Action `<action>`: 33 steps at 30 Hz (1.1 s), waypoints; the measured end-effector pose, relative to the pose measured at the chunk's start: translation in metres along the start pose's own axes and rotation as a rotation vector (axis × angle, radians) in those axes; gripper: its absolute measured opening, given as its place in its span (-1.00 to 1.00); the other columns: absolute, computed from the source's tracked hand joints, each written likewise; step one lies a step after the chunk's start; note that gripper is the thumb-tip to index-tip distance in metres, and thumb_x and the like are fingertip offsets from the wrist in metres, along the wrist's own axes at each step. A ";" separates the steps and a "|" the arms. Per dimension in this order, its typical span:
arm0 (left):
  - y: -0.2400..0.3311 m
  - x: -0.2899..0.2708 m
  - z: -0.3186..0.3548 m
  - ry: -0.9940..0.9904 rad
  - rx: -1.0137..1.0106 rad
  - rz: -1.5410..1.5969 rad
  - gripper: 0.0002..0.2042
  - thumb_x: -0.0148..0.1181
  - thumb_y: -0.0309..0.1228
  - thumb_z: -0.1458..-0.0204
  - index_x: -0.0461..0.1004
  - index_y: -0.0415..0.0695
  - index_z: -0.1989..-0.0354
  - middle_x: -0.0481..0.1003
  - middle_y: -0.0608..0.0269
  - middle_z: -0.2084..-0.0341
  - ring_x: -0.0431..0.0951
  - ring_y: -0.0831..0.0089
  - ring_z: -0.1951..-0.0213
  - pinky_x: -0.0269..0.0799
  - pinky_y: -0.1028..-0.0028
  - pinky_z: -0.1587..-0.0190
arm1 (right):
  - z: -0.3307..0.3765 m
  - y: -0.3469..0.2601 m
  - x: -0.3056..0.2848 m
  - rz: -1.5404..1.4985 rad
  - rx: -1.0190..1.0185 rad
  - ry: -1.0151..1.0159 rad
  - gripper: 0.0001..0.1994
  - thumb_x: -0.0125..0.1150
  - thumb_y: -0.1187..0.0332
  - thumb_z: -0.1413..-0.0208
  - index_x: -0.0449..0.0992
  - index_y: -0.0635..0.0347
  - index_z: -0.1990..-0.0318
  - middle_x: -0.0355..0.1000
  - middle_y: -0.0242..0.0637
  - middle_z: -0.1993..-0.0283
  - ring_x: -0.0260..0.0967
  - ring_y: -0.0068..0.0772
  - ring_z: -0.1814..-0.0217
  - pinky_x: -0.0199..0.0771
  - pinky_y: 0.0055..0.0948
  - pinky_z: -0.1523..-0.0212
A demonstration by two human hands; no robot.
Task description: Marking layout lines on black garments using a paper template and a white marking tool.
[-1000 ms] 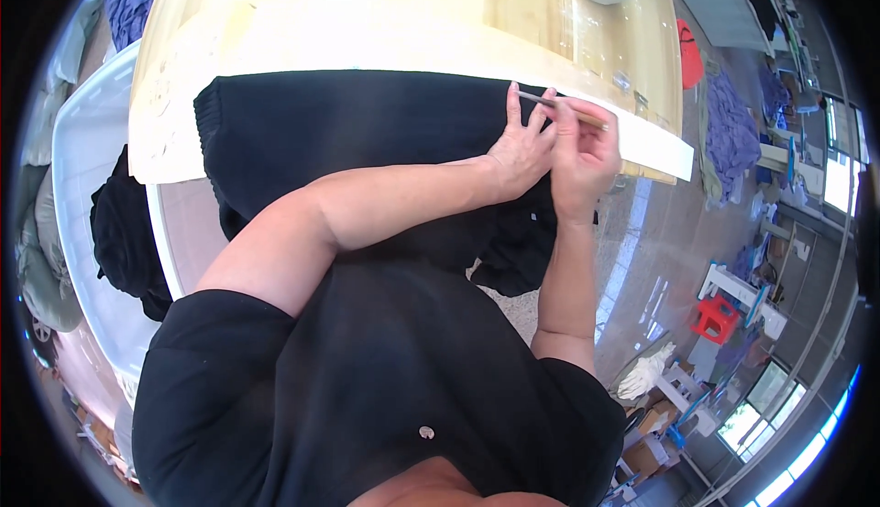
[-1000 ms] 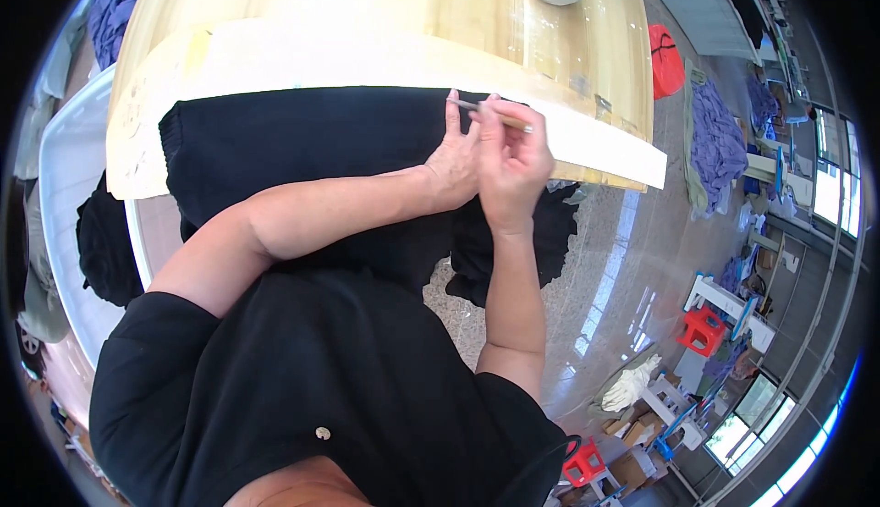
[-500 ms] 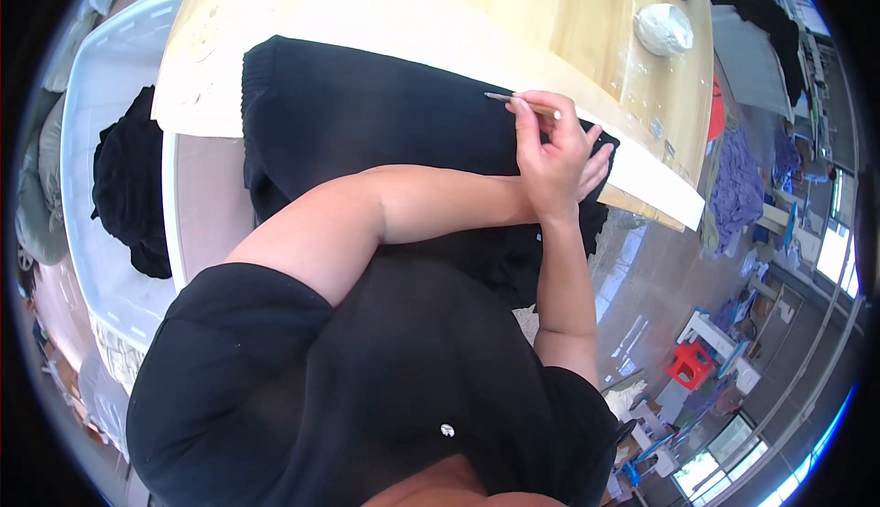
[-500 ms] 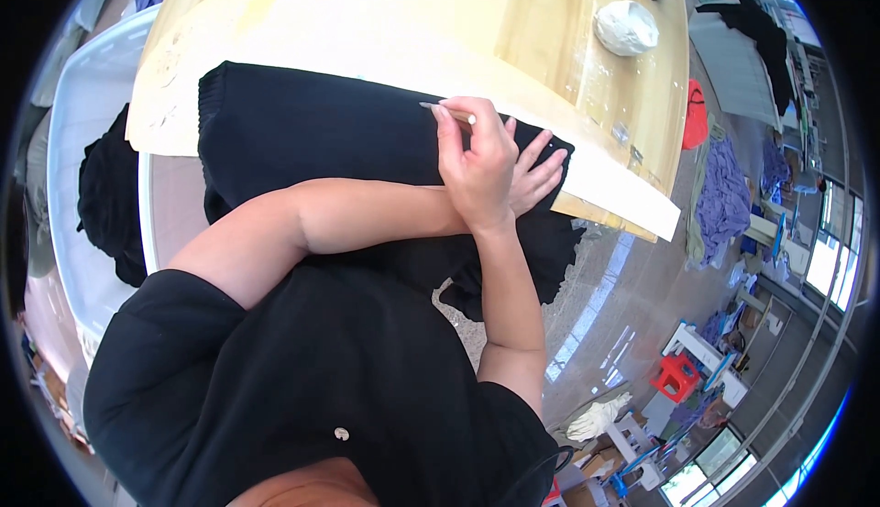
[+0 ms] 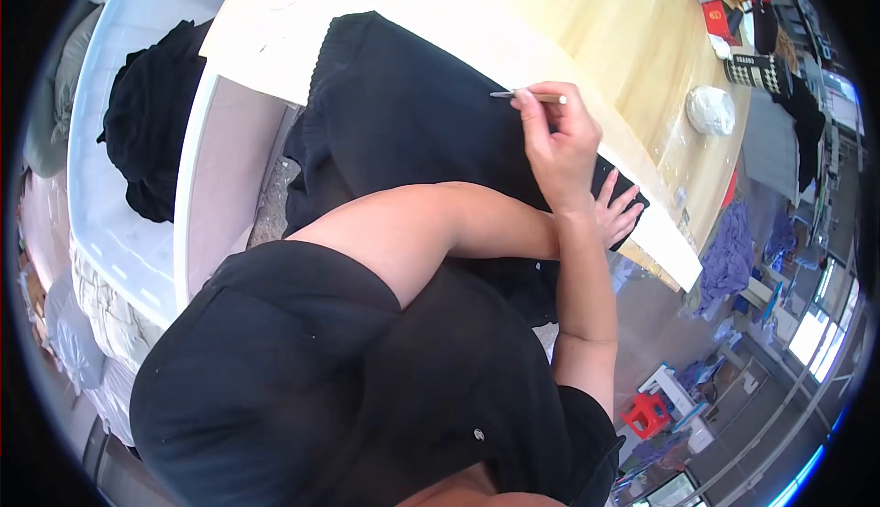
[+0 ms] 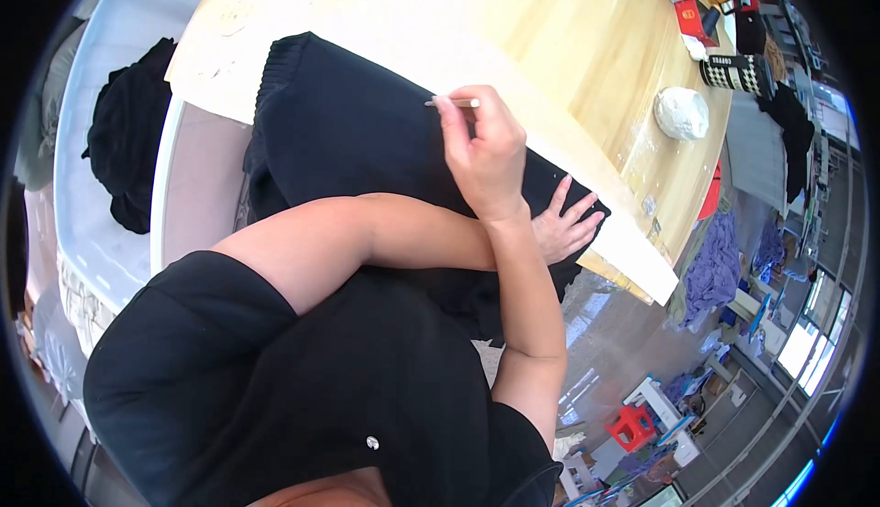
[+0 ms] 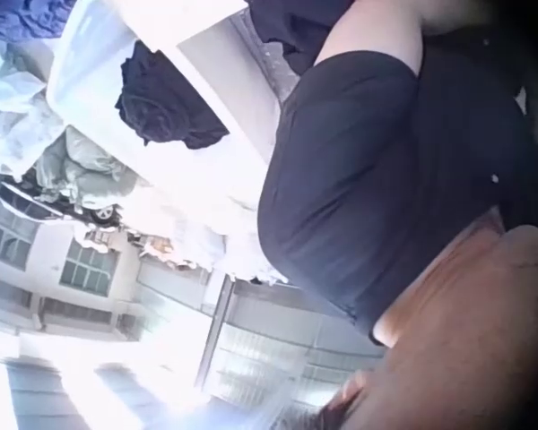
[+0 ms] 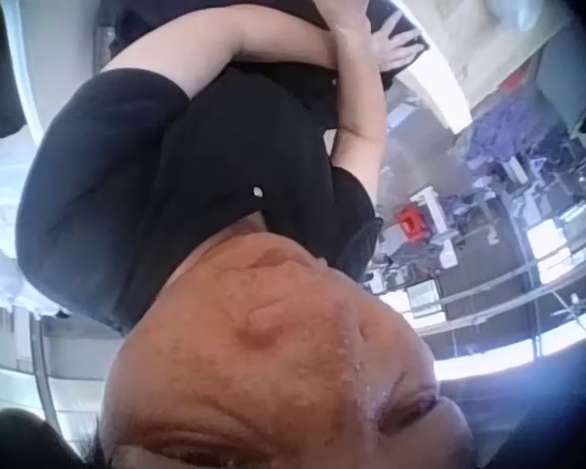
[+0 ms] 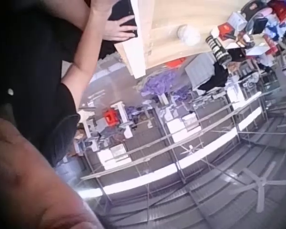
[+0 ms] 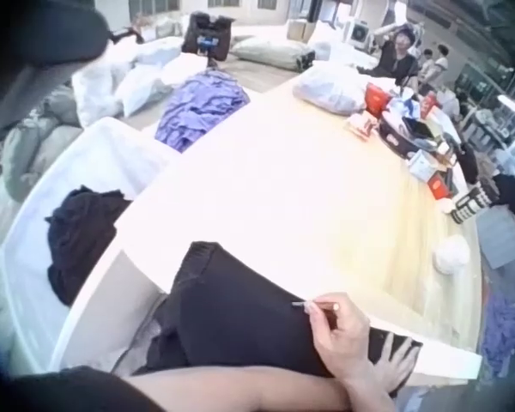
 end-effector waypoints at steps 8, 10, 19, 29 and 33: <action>-0.015 -0.015 0.006 -0.146 0.041 -0.282 -0.56 -0.12 -0.19 -0.07 0.35 -0.08 -0.10 0.14 0.08 -0.21 -0.08 -0.08 -0.31 -0.24 -0.51 -0.08 | -0.005 -0.059 -0.058 -0.358 -0.037 0.261 -0.87 0.09 0.65 -0.08 0.35 0.39 0.21 0.45 -0.12 0.30 0.49 -0.38 0.27 0.53 -0.50 0.20; -0.019 -0.029 0.011 -0.241 0.095 -0.105 -0.54 -0.10 -0.18 -0.06 0.33 -0.13 -0.11 0.15 0.03 -0.20 -0.09 -0.10 -0.31 -0.25 -0.50 -0.08 | -0.002 -0.047 -0.078 -0.429 0.069 0.306 -0.91 0.04 0.58 -0.13 0.35 0.37 0.21 0.44 -0.06 0.27 0.50 -0.28 0.28 0.56 -0.39 0.15; -0.008 -0.005 0.000 -0.161 0.025 0.017 -0.58 0.03 -0.26 0.02 0.40 -0.10 -0.05 0.27 0.08 -0.11 0.04 -0.03 -0.25 -0.12 -0.41 -0.09 | 0.060 0.065 -0.050 -1.050 0.694 0.291 -0.93 0.00 0.43 -0.20 0.37 0.22 0.24 0.45 -0.11 0.27 0.48 -0.24 0.28 0.44 0.12 0.02; -0.005 -0.005 -0.004 -0.140 0.038 -0.021 -0.59 -0.06 -0.22 -0.04 0.38 -0.04 -0.07 0.19 0.13 -0.17 -0.04 -0.03 -0.28 -0.19 -0.45 -0.10 | 0.031 0.051 -0.019 -1.075 0.596 0.184 -0.92 -0.01 0.45 -0.20 0.39 0.24 0.23 0.46 -0.10 0.25 0.48 -0.20 0.22 0.38 0.07 -0.07; -0.004 -0.008 0.000 -0.135 0.014 -0.053 -0.60 -0.10 -0.21 -0.06 0.37 -0.01 -0.08 0.15 0.15 -0.20 -0.07 -0.04 -0.29 -0.22 -0.47 -0.11 | -0.008 -0.016 0.010 -0.642 0.263 0.078 -0.90 0.03 0.57 -0.15 0.36 0.33 0.18 0.45 -0.11 0.22 0.48 -0.34 0.19 0.48 -0.49 0.09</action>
Point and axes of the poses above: each hand's wrist, its own z-axis away from the middle knuckle, its own x-axis out of the palm, y = z × x, the point moved 9 cm from there along -z, towards the middle knuckle
